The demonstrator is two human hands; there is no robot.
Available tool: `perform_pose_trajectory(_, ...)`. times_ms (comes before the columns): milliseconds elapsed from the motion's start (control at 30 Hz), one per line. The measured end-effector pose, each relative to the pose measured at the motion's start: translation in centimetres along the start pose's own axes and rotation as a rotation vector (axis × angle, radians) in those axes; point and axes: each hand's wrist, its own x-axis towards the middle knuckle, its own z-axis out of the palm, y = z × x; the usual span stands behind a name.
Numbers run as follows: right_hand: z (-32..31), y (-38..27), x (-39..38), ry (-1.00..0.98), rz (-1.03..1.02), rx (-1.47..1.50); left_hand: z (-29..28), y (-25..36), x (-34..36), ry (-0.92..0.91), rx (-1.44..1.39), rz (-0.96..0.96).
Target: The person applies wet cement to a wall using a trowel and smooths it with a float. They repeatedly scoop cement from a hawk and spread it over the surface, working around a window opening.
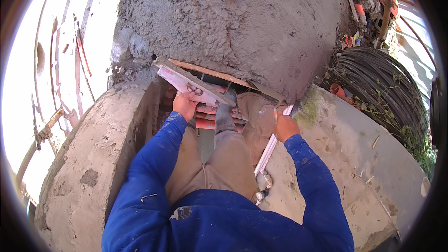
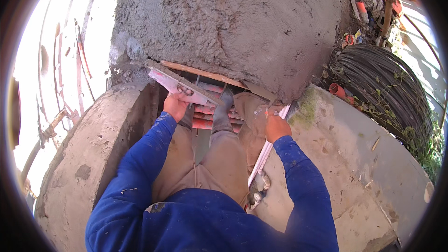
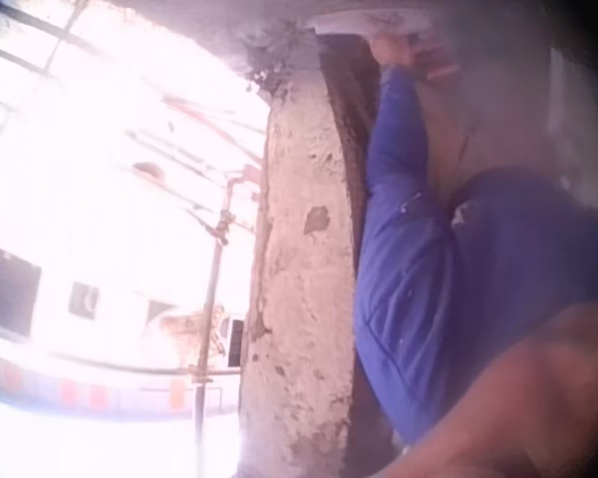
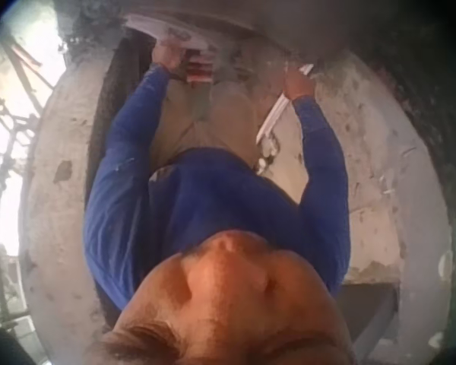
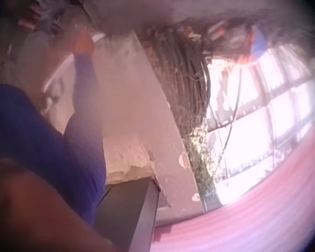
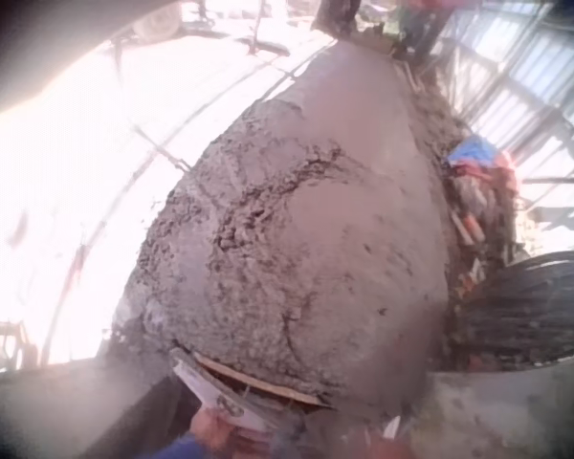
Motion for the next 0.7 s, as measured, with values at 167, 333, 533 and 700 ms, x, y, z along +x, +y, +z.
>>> perform_pose_trajectory(167,-0.6,2.7,-3.2,0.054,-0.129,0.157,-1.6,-0.9,-2.0,0.046,0.080,-0.070)
perform_pose_trajectory(333,-0.7,0.7,-3.9,0.090,-0.204,0.237,-2.9,-0.3,-2.8,0.091,0.104,-0.100)
perform_pose_trajectory(533,1.1,-3.8,2.9,0.092,-0.239,0.237,-5.2,-1.2,-1.4,0.062,0.128,-0.071)
perform_pose_trajectory(700,0.6,-2.2,-1.1,0.112,-0.354,0.318,-8.2,-1.8,-1.7,0.158,0.125,-0.024)
